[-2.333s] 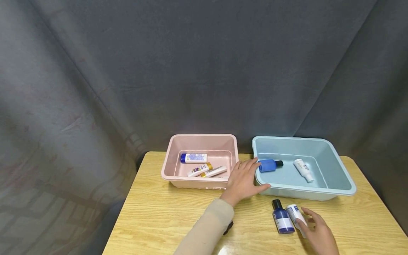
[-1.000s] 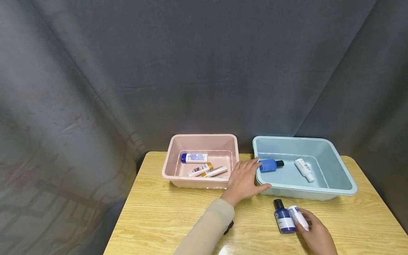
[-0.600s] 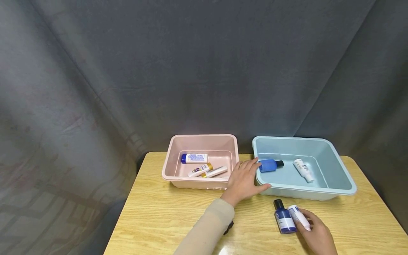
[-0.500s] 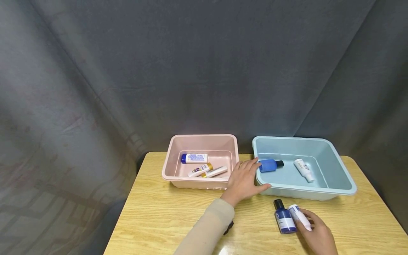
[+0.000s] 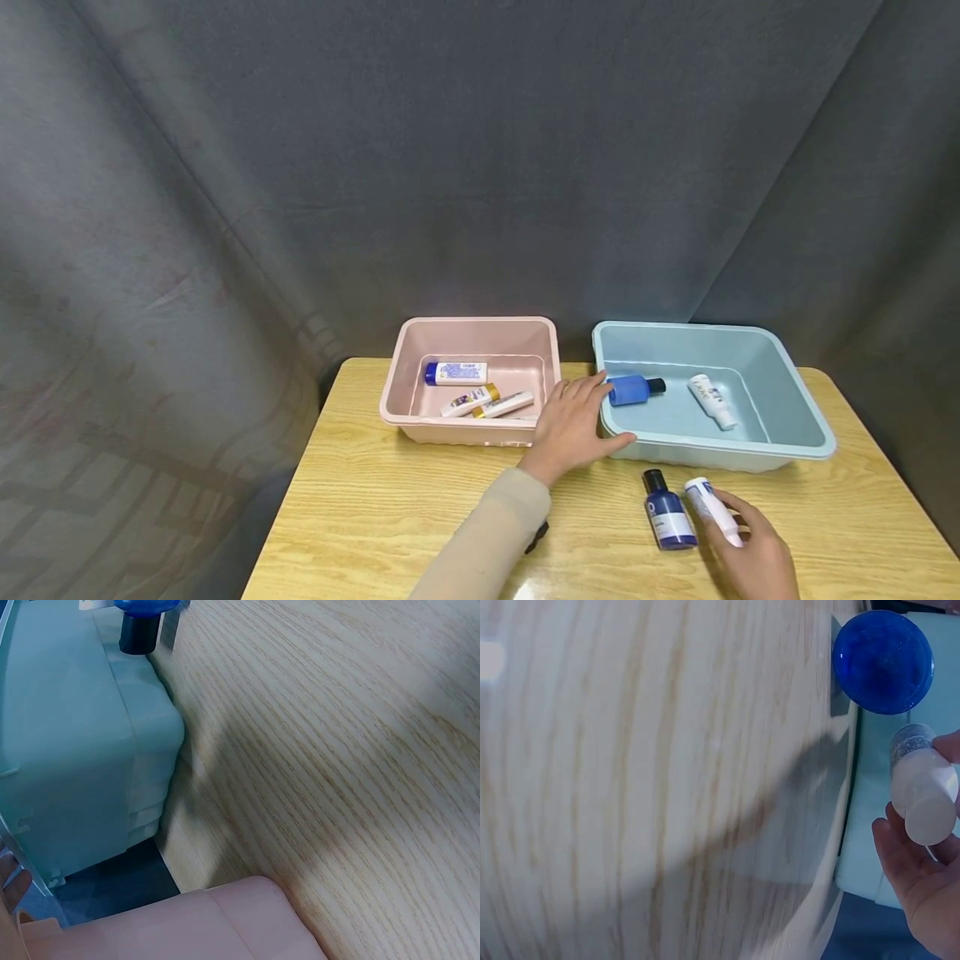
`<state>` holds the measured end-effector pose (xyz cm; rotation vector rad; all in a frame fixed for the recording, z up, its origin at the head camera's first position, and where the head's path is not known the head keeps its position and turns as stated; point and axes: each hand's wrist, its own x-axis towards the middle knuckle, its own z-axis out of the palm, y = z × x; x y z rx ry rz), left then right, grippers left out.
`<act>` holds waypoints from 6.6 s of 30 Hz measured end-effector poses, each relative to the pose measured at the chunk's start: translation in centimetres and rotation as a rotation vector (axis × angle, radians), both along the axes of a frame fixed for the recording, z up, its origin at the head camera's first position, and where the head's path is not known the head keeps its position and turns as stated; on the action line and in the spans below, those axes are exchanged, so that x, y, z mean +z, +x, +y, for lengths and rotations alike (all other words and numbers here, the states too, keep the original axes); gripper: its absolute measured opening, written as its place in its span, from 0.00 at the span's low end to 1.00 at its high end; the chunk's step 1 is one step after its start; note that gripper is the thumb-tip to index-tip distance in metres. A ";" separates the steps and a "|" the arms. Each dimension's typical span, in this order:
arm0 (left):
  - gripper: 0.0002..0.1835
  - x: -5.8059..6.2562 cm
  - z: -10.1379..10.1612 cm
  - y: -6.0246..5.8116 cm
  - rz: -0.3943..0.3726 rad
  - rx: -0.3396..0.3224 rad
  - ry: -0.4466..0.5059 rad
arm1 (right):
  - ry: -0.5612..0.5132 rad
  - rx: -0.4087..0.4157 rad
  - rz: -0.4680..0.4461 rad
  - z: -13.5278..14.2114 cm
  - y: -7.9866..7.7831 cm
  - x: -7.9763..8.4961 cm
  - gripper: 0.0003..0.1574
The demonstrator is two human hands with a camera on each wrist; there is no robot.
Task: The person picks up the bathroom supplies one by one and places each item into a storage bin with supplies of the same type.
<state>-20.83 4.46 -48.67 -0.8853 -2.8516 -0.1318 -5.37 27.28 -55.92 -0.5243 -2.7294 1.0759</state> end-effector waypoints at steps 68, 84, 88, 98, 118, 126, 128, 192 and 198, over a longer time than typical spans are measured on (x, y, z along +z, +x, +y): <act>0.48 -0.2 0.1 -0.2 -0.009 -0.001 0.042 | 0.054 0.195 0.653 0.6 -1.6 6.8 0.38; 0.48 -0.5 0.1 -0.2 -0.001 0.001 0.033 | 0.132 0.148 0.576 1.9 -3.4 8.0 0.33; 0.48 -0.5 0.1 -0.2 0.002 0.004 0.030 | 0.151 0.169 0.581 2.1 -3.9 8.3 0.33; 0.48 -0.5 0.1 -0.2 0.004 0.002 0.027 | 0.199 0.184 0.543 2.6 -5.0 8.9 0.31; 0.48 -0.3 0.1 -0.1 -0.002 0.005 0.018 | 0.232 0.231 0.404 3.1 -6.9 10.1 0.27; 0.48 -0.4 0.1 -0.1 0.003 0.003 0.024 | 0.237 0.247 0.375 3.3 -7.6 10.0 0.27; 0.48 -0.4 0.1 -0.2 0.003 0.002 0.026 | 0.235 0.246 0.354 3.3 -7.8 10.0 0.27; 0.47 -0.6 0.1 -0.1 -0.003 0.002 0.037 | 0.153 0.377 -0.061 5.2 -10.8 8.2 0.30; 0.47 -0.7 0.1 -0.2 0.014 0.003 0.031 | 0.154 0.374 -0.063 5.1 -10.9 8.1 0.29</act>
